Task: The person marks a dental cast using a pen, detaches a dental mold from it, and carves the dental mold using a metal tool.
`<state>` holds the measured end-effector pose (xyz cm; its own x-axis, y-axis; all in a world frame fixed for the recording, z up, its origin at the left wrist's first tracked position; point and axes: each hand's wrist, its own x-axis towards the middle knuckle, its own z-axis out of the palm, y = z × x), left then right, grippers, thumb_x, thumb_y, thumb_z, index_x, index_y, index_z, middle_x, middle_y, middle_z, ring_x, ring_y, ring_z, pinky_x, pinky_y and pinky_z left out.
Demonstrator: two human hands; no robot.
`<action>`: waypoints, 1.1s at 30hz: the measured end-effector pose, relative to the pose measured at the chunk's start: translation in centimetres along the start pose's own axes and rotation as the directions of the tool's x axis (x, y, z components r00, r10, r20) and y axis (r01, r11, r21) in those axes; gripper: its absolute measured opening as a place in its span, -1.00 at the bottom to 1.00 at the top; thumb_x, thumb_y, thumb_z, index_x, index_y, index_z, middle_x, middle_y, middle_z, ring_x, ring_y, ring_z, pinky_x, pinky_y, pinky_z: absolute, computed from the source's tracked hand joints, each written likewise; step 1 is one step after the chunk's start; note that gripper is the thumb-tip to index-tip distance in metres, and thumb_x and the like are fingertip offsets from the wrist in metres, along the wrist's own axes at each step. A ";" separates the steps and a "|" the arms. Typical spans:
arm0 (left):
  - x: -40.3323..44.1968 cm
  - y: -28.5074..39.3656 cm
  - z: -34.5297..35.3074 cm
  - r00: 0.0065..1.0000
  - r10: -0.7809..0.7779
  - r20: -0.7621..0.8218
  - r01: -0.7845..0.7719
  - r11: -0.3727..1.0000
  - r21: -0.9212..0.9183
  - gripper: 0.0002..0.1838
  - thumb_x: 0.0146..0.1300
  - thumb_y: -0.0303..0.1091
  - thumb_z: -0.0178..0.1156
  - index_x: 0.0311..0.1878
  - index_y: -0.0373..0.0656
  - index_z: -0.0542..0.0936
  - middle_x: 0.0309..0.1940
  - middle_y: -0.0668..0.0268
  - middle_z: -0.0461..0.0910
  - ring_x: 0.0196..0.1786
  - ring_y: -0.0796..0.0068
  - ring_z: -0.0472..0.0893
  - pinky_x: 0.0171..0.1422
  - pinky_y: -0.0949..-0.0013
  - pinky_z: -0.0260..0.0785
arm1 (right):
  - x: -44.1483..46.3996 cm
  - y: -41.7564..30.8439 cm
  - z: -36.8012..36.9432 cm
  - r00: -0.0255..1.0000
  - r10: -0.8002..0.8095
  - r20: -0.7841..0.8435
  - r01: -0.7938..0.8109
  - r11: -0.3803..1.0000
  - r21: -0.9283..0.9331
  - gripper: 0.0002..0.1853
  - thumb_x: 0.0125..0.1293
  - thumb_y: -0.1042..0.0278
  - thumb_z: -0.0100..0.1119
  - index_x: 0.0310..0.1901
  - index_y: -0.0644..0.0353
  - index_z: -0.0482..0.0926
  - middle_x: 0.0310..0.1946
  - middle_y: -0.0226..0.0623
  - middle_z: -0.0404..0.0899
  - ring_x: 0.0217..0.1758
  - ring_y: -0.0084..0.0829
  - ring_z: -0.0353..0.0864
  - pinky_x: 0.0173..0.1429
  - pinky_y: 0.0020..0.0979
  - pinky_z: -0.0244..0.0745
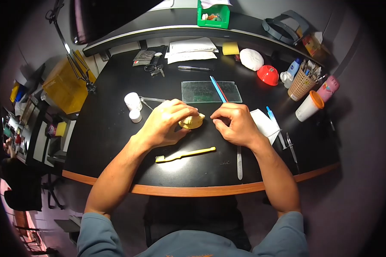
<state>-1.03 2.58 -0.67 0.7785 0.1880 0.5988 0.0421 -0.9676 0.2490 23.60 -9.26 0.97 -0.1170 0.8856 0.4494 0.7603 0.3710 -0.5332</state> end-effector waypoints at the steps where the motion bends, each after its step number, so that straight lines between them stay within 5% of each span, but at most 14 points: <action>1: 0.1 -0.1 0.0 1.000 -0.010 0.010 0.010 1.000 0.015 -0.40 -0.06 -0.51 0.58 0.15 -0.10 0.71 0.11 0.29 0.77 0.17 0.16 0.72 0.27 0.10 0.58 | 0.0 0.0 0.2 0.998 -0.049 -0.033 0.049 0.999 0.011 -0.90 0.24 0.59 0.42 -0.21 0.31 0.81 -0.34 -0.18 0.77 -0.35 -0.28 0.80 -0.25 -0.34 0.65; 9: 0.7 1.0 -0.1 0.996 -0.042 0.074 0.039 0.998 0.039 -0.42 -0.07 -0.53 0.57 0.12 -0.12 0.70 0.01 0.25 0.75 0.12 0.16 0.68 0.23 0.11 0.52 | -0.5 -0.6 2.8 0.961 -0.237 -0.140 0.250 0.964 0.087 -0.90 0.21 0.65 0.40 -0.24 0.33 0.76 -0.38 -0.19 0.69 -0.39 -0.27 0.72 -0.30 -0.31 0.58; 17: 1.2 2.1 -0.8 0.984 -0.088 0.154 0.083 0.996 0.037 -0.47 0.00 -0.60 0.58 0.13 -0.22 0.74 0.04 0.17 0.80 0.15 0.07 0.74 0.28 0.11 0.61 | -1.4 0.1 4.5 0.987 -0.124 -0.100 0.139 0.977 0.164 -0.91 0.16 0.67 0.36 -0.29 0.33 0.73 -0.40 -0.24 0.67 -0.45 -0.37 0.67 -0.40 -0.38 0.54; 30: 1.0 1.9 -1.0 0.988 -0.149 0.033 0.150 0.988 -0.041 -0.62 0.07 -0.61 0.55 0.01 -0.24 0.80 -0.09 0.16 0.83 -0.01 0.17 0.77 0.16 0.19 0.56 | -1.0 0.6 3.4 0.985 -0.080 -0.155 0.097 0.990 0.107 -0.94 0.21 0.66 0.36 -0.30 0.32 0.74 -0.44 -0.30 0.64 -0.48 -0.48 0.61 -0.39 -0.42 0.50; 33: 0.8 1.5 -0.8 0.975 -0.213 -0.067 0.205 0.973 -0.104 -0.65 0.09 -0.63 0.52 -0.01 -0.20 0.81 -0.10 0.18 0.84 -0.04 0.27 0.79 0.16 0.25 0.59 | -0.9 0.4 3.0 0.993 -0.015 -0.117 0.028 0.993 0.116 -0.97 0.14 0.58 0.33 -0.36 0.32 0.72 -0.46 -0.13 0.68 -0.41 -0.17 0.72 -0.26 -0.19 0.58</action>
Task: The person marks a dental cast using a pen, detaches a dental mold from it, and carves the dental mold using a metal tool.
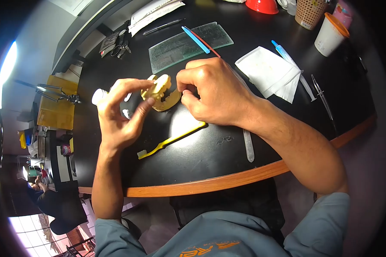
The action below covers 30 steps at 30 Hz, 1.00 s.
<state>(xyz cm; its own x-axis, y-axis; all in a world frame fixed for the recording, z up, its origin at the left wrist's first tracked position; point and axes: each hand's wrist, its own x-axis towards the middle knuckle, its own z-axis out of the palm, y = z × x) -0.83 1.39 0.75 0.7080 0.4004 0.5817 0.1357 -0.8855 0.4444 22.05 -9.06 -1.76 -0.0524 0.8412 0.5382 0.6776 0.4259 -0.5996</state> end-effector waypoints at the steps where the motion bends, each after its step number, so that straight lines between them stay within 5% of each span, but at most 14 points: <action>1: -0.1 -0.1 0.0 0.998 -0.052 -0.047 0.050 0.998 -0.028 -0.68 0.14 -0.61 0.53 0.00 -0.21 0.81 -0.08 0.17 0.84 0.00 0.30 0.80 0.20 0.27 0.59 | 0.0 -0.1 -0.1 1.000 0.006 0.004 -0.007 1.000 0.001 -0.96 0.15 0.58 0.33 -0.36 0.32 0.73 -0.46 -0.13 0.69 -0.40 -0.17 0.73 -0.25 -0.19 0.59; 7: 0.0 -1.4 -0.4 0.912 -0.271 -0.309 0.216 0.956 -0.199 -0.79 0.32 -0.47 0.54 0.00 -0.22 0.80 -0.11 0.22 0.85 0.01 0.44 0.80 0.20 0.34 0.57 | -0.1 0.7 0.4 0.999 -0.034 -0.008 0.034 0.999 -0.009 -0.87 0.25 0.63 0.36 -0.17 0.32 0.78 -0.39 -0.30 0.67 -0.44 -0.49 0.64 -0.34 -0.45 0.56; 10: 0.2 -1.0 -0.5 0.835 -0.443 -0.326 0.221 0.813 -0.538 -0.65 0.43 -0.49 0.46 0.22 -0.31 0.68 0.04 0.19 0.79 0.07 0.46 0.77 0.26 0.37 0.59 | 0.1 -0.7 -0.4 0.981 0.164 0.102 -0.167 0.986 0.024 -0.72 0.22 0.55 0.36 -0.02 0.29 0.80 -0.25 -0.12 0.71 -0.21 -0.18 0.78 -0.06 -0.20 0.68; 13: 0.1 -2.2 -1.9 0.732 -0.665 -0.152 0.279 0.496 -0.823 -0.60 0.59 -0.45 0.23 0.42 -0.30 0.56 0.18 0.16 0.72 0.19 0.39 0.72 0.35 0.31 0.56 | -0.5 -0.5 0.0 0.977 0.074 0.202 -0.079 0.997 0.015 -0.54 0.28 0.46 0.45 0.24 0.29 0.76 0.05 -0.02 0.63 0.11 -0.11 0.74 0.24 -0.16 0.67; 20: -0.4 -3.2 -2.5 0.674 -0.722 0.157 0.302 0.075 -0.951 -0.53 0.62 -0.28 0.18 0.48 -0.24 0.54 0.24 0.16 0.70 0.27 0.38 0.63 0.34 0.22 0.49 | -0.7 0.0 0.5 0.987 0.034 0.159 -0.033 0.999 -0.008 -0.66 0.30 0.49 0.45 0.11 0.33 0.78 0.00 -0.09 0.61 0.03 -0.15 0.75 0.17 -0.19 0.69; 25: -0.2 -3.1 -2.5 0.640 -0.755 0.143 0.322 0.094 -0.942 -0.47 0.66 -0.28 0.06 0.57 -0.30 0.43 0.37 0.09 0.62 0.37 0.30 0.62 0.46 0.13 0.48 | -0.2 -1.0 0.0 0.996 -0.013 0.086 0.014 1.000 -0.016 -0.85 0.26 0.54 0.43 -0.15 0.36 0.75 -0.15 -0.14 0.62 -0.14 -0.19 0.72 -0.05 -0.19 0.63; 30: -0.2 -3.2 -2.7 0.709 -0.690 0.146 0.403 0.227 -0.887 -0.61 0.67 -0.31 0.01 0.35 -0.31 0.62 0.12 0.21 0.75 0.13 0.46 0.72 0.24 0.29 0.55 | 0.6 0.0 -1.2 0.994 -0.048 -0.103 0.035 0.992 -0.124 -0.93 0.17 0.57 0.41 -0.29 0.29 0.75 -0.34 -0.14 0.63 -0.28 -0.12 0.72 -0.17 -0.19 0.59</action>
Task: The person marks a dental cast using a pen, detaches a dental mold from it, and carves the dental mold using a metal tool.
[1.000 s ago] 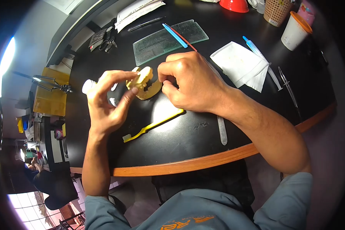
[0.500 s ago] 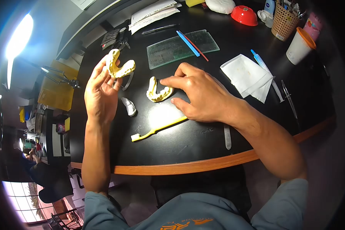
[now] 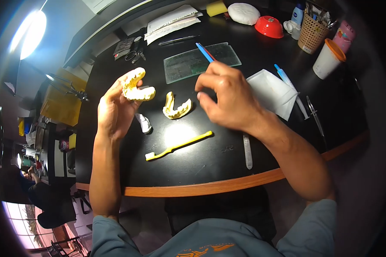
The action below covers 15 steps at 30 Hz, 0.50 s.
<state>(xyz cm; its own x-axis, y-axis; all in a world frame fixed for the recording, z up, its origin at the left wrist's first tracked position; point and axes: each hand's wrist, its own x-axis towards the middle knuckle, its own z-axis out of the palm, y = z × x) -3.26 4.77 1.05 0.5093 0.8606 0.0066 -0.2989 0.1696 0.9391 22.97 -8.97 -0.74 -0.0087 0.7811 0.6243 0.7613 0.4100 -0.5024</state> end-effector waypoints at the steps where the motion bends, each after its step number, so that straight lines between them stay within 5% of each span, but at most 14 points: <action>1: 0.0 -0.1 0.0 0.999 0.030 0.024 -0.031 0.997 0.072 -0.62 0.67 -0.33 0.01 0.33 -0.32 0.63 0.10 0.22 0.75 0.10 0.48 0.73 0.21 0.32 0.58 | 0.3 0.6 -0.6 0.999 0.029 -0.037 -0.031 0.999 -0.038 -0.94 0.17 0.57 0.41 -0.31 0.29 0.75 -0.36 -0.14 0.64 -0.30 -0.14 0.72 -0.20 -0.19 0.59; 2: 0.4 -0.5 -0.9 0.995 0.029 0.092 -0.039 0.992 0.116 -0.54 0.65 -0.23 0.10 0.42 -0.34 0.54 0.20 0.21 0.68 0.23 0.39 0.67 0.37 0.22 0.56 | 0.6 1.1 -1.3 0.995 0.056 -0.077 -0.062 0.995 -0.075 -0.95 0.17 0.56 0.40 -0.32 0.28 0.74 -0.38 -0.15 0.64 -0.33 -0.15 0.73 -0.22 -0.20 0.58; 6: 0.3 -0.3 -0.6 0.994 -0.002 0.109 -0.017 0.985 0.173 -0.57 0.64 -0.24 0.10 0.39 -0.32 0.57 0.18 0.23 0.70 0.18 0.44 0.66 0.29 0.23 0.61 | 1.4 1.9 -5.3 0.974 0.208 -0.087 -0.221 0.959 -0.177 -0.94 0.13 0.57 0.36 -0.34 0.31 0.74 -0.46 -0.17 0.68 -0.39 -0.26 0.74 -0.27 -0.28 0.59; 10: -0.5 -0.1 1.0 0.998 -0.038 0.042 0.026 0.966 0.258 -0.68 0.65 -0.35 0.03 0.26 -0.22 0.66 0.05 0.27 0.76 0.01 0.56 0.72 -0.03 0.48 0.55 | 1.6 1.3 -8.9 0.801 0.347 0.487 -0.347 0.933 -0.094 -0.88 0.10 0.59 0.32 -0.31 0.35 0.78 -0.40 -0.07 0.81 -0.32 -0.30 0.82 -0.21 -0.28 0.63; 12: -0.2 -0.3 0.6 0.995 -0.085 0.043 0.068 0.952 0.299 -0.69 0.61 -0.41 0.01 0.23 -0.18 0.68 -0.03 0.31 0.78 -0.12 0.63 0.69 -0.18 0.56 0.39 | 1.7 0.5 -8.9 0.664 0.391 0.637 -0.365 0.913 -0.180 -0.87 0.10 0.58 0.33 -0.30 0.36 0.79 -0.40 -0.08 0.81 -0.32 -0.28 0.81 -0.20 -0.27 0.63; 15: -0.2 -0.2 0.6 0.993 -0.114 -0.004 0.107 0.920 0.377 -0.68 0.63 -0.40 -0.01 0.23 -0.14 0.69 -0.03 0.32 0.78 -0.13 0.64 0.69 -0.10 0.53 0.42 | 1.4 0.5 -7.6 0.628 0.404 0.665 -0.348 0.910 -0.223 -0.87 0.12 0.58 0.30 -0.30 0.34 0.79 -0.47 -0.14 0.76 -0.39 -0.31 0.74 -0.23 -0.29 0.60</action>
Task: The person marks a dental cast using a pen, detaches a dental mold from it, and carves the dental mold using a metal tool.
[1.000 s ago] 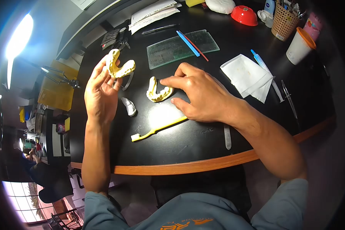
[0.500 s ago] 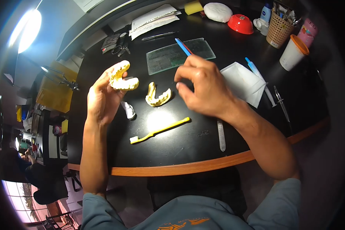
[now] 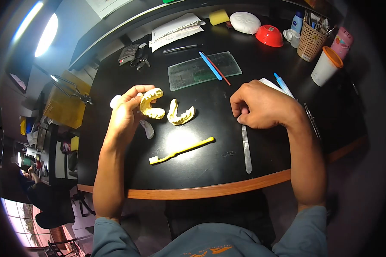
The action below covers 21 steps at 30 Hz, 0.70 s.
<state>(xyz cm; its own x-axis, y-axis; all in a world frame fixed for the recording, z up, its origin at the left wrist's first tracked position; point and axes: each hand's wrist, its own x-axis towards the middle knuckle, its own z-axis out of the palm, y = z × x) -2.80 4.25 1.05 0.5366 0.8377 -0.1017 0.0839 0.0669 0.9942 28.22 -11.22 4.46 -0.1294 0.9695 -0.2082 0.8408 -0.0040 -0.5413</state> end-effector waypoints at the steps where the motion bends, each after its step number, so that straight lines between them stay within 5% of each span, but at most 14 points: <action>1: 0.0 0.1 0.0 1.000 -0.003 -0.002 0.003 1.000 0.023 -0.68 0.63 -0.40 -0.02 0.23 -0.15 0.68 -0.03 0.32 0.78 -0.12 0.63 0.69 -0.09 0.52 0.42 | 0.0 -0.3 0.1 0.999 0.025 0.021 -0.025 1.000 -0.003 -0.87 0.12 0.58 0.29 -0.30 0.33 0.79 -0.47 -0.14 0.76 -0.39 -0.30 0.75 -0.23 -0.29 0.60; 6: 0.0 0.1 0.0 1.000 -0.027 0.015 0.025 0.988 0.151 -0.65 0.65 -0.38 -0.06 0.27 -0.22 0.65 0.09 0.24 0.74 0.09 0.45 0.70 0.22 0.30 0.55 | -0.3 -0.1 0.2 0.998 -0.009 0.063 0.010 1.000 -0.019 -0.82 0.09 0.63 0.23 -0.29 0.32 0.78 -0.47 -0.14 0.75 -0.37 -0.30 0.75 -0.23 -0.28 0.60; 10: -0.1 -0.1 0.8 0.999 0.015 -0.034 -0.009 0.987 0.162 -0.64 0.68 -0.40 -0.10 0.27 -0.26 0.65 0.08 0.23 0.74 0.09 0.48 0.67 0.32 0.37 0.46 | -0.5 0.1 0.0 0.996 -0.030 0.087 0.032 0.999 -0.025 -0.77 0.05 0.68 0.20 -0.28 0.32 0.78 -0.44 -0.16 0.76 -0.34 -0.27 0.76 -0.23 -0.27 0.60; 21: 0.6 -0.6 0.1 0.999 -0.039 -0.031 0.046 0.946 0.320 -0.62 0.68 -0.31 -0.01 0.32 -0.29 0.66 0.04 0.24 0.76 0.05 0.49 0.66 0.23 0.38 0.46 | -0.8 -0.5 0.0 0.976 -0.123 0.182 0.126 0.992 -0.004 -0.78 0.07 0.62 0.51 -0.19 0.30 0.84 -0.32 -0.11 0.82 -0.15 -0.23 0.85 -0.01 -0.27 0.72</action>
<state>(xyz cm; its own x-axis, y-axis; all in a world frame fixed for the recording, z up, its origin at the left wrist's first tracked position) -2.46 4.66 0.36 0.5068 0.8508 -0.1388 0.3734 -0.0715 0.9249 27.88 -12.03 4.94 -0.3254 0.9016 -0.2850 0.8201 0.1190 -0.5597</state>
